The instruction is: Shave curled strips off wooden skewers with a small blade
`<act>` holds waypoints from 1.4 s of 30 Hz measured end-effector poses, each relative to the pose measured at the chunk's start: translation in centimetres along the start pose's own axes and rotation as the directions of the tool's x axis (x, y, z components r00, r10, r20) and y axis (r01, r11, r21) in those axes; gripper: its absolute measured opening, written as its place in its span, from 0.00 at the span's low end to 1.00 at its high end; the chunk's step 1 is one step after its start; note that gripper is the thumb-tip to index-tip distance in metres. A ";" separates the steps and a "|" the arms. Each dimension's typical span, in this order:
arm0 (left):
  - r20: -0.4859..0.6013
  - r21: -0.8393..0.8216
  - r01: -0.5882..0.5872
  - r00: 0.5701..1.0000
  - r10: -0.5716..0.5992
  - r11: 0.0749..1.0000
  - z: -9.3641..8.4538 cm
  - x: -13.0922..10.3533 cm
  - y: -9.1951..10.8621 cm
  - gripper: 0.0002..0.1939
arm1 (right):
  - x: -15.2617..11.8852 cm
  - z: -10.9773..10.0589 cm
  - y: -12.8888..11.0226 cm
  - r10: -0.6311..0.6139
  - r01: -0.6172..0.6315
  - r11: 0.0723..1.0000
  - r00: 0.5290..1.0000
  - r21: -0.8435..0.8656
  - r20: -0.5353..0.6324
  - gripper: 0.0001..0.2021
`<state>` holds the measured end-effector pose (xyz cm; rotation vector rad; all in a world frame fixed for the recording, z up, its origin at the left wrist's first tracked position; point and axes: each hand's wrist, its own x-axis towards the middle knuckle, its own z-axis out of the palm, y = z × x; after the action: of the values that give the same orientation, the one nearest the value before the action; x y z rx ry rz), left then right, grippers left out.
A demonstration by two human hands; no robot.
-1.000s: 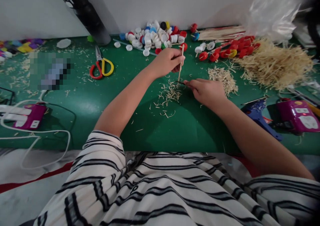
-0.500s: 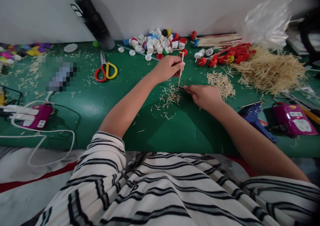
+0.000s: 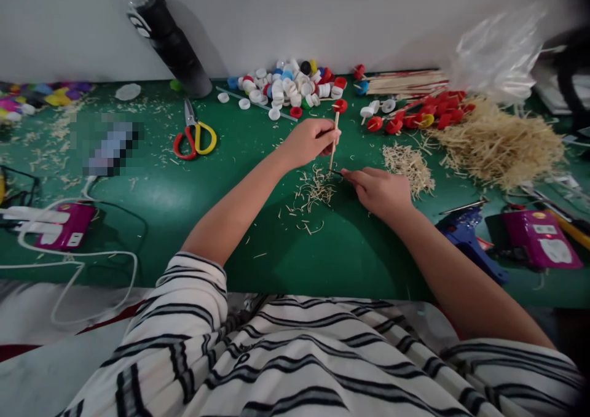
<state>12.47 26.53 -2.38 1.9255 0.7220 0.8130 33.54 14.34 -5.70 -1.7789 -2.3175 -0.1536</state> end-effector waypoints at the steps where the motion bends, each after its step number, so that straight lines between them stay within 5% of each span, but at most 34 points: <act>1: -0.001 0.001 0.003 1.000 -0.003 1.000 0.0 0.0 0.0 0.15 | 0.0 0.0 0.0 0.000 0.000 1.000 1.000 0.001 -0.005 0.21; 14: -0.001 -0.059 0.117 0.993 -0.117 0.991 -0.6 -1.1 0.6 0.14 | 0.5 0.3 0.6 -0.045 0.046 0.983 0.999 0.179 -0.012 0.18; 17: -0.074 0.065 0.080 0.994 -0.076 0.995 -0.2 -1.3 0.4 0.17 | 0.4 -0.1 0.8 -0.051 0.045 0.969 0.999 0.243 0.018 0.18; 22: -0.169 -0.017 0.066 0.983 -0.068 0.998 0.5 -2.5 0.2 0.17 | -0.8 -0.1 1.6 -0.042 0.025 0.932 0.998 0.363 0.039 0.16; 32: -0.463 -0.240 0.049 0.872 -0.158 0.970 0.9 -3.6 -1.0 0.13 | -1.1 0.4 1.5 -0.030 0.053 0.884 0.998 0.464 -0.056 0.16; 36: -0.407 -0.166 0.072 0.904 -0.135 0.984 -0.5 -2.8 0.9 0.15 | -0.4 -0.1 1.1 0.060 -0.030 0.882 0.997 0.470 -0.048 0.16; 38: -0.262 -0.029 0.081 0.961 -0.086 0.996 -0.9 -2.8 2.5 0.15 | -0.2 -0.5 0.6 0.130 -0.095 0.885 0.990 0.456 -0.047 0.17; 42: -0.127 0.082 0.080 0.989 -0.069 0.993 -1.1 -3.0 3.7 0.12 | 0.1 -0.6 -0.3 0.075 -0.054 0.896 0.997 0.441 -0.031 0.16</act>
<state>10.33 23.27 0.60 1.9249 0.9129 0.8732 33.33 14.26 -5.12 -1.5939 -2.0460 0.3148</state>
